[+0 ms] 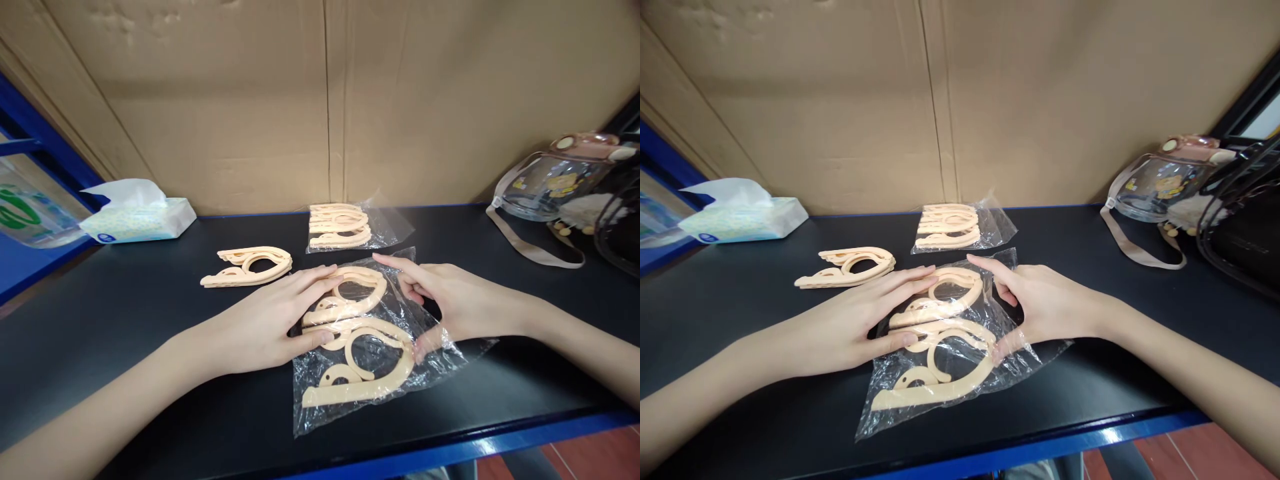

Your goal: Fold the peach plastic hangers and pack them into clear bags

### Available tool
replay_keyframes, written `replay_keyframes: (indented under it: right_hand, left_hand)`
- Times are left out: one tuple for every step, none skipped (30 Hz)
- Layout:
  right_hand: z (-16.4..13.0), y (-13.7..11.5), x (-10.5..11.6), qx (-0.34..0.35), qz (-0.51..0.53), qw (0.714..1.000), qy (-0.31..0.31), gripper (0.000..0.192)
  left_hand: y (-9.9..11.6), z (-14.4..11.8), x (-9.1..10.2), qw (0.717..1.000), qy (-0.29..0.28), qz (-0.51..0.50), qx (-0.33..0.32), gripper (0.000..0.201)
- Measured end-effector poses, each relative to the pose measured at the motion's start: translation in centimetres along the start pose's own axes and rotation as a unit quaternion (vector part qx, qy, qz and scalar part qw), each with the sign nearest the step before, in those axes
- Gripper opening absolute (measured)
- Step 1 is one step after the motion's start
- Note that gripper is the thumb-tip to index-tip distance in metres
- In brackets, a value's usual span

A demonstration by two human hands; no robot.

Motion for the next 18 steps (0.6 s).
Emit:
replay_keyframes:
  right_hand:
    - [-0.07,-0.03,0.05,0.003,-0.003,1.0,-0.001,0.119]
    - [-0.13,-0.07,0.08,0.004,-0.003,1.0,-0.001,0.118]
    - [-0.19,-0.11,0.11,0.003,-0.003,1.0,-0.001,0.116]
    - [-0.24,-0.14,0.13,0.002,-0.002,1.0,-0.001,0.115]
    - [-0.28,-0.16,0.13,0.001,-0.002,1.0,-0.003,0.114]
    - [-0.29,-0.17,0.13,0.0,-0.004,1.0,-0.005,0.113]
    - [-0.29,-0.17,0.12,-0.001,-0.006,1.0,-0.007,0.112]
    - [-0.27,-0.16,0.1,-0.001,-0.008,1.0,-0.009,0.111]
    - [-0.24,-0.15,0.09,0.0,-0.01,1.0,-0.01,0.11]
    - [-0.19,-0.13,0.08,0.001,-0.01,1.0,-0.011,0.109]
    - [-0.14,-0.11,0.07,0.001,-0.01,1.0,-0.011,0.108]
    - [-0.09,-0.1,0.07,0.002,-0.009,1.0,-0.01,0.108]
    - [-0.06,-0.11,0.07,0.004,-0.009,1.0,-0.009,0.107]
    - [-0.04,-0.12,0.06,0.005,-0.008,1.0,-0.01,0.106]
    - [-0.04,-0.15,0.07,0.007,-0.008,1.0,-0.009,0.106]
    - [-0.06,-0.18,0.07,0.008,-0.008,1.0,-0.009,0.105]
    - [-0.08,-0.21,0.08,0.009,-0.008,1.0,-0.009,0.104]
    - [-0.12,-0.24,0.09,0.01,-0.009,1.0,-0.009,0.104]
  left_hand:
    - [-0.04,0.01,0.0,1.0,0.001,-0.001,-0.004,0.063]
    - [-0.08,0.02,0.01,1.0,0.002,-0.004,-0.009,0.061]
    - [-0.14,0.04,0.02,1.0,0.004,-0.008,-0.013,0.059]
    - [-0.19,0.05,0.03,1.0,0.005,-0.013,-0.015,0.057]
    - [-0.23,0.07,0.04,1.0,0.007,-0.016,-0.016,0.056]
    - [-0.26,0.08,0.05,1.0,0.008,-0.017,-0.017,0.055]
    - [-0.28,0.08,0.05,1.0,0.008,-0.016,-0.016,0.055]
    - [-0.29,0.08,0.05,1.0,0.008,-0.013,-0.015,0.056]
    - [-0.29,0.08,0.05,1.0,0.008,-0.011,-0.015,0.058]
    - [-0.29,0.08,0.04,1.0,0.008,-0.008,-0.014,0.061]
    - [-0.29,0.09,0.03,1.0,0.007,-0.005,-0.014,0.063]
    - [-0.28,0.11,0.03,1.0,0.008,-0.004,-0.015,0.064]
    - [-0.28,0.15,0.03,1.0,0.01,-0.001,-0.016,0.064]
    - [-0.27,0.19,0.03,1.0,0.011,0.003,-0.017,0.063]
    - [-0.27,0.24,0.01,1.0,0.013,0.008,-0.018,0.061]
    - [-0.27,0.29,0.0,1.0,0.015,0.014,-0.019,0.059]
    - [-0.27,0.33,0.0,0.999,0.018,0.018,-0.021,0.058]
    - [-0.27,0.36,0.0,0.999,0.022,0.021,-0.023,0.057]
Point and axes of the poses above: each hand's wrist, its own z-axis towards the middle knuckle, its own x-axis out of the back of the hand, y = z × x, the point moved 2 cm from there along z, towards the middle knuckle, and after that the axes turned 8 degrees about x, right-handed, at the moved point
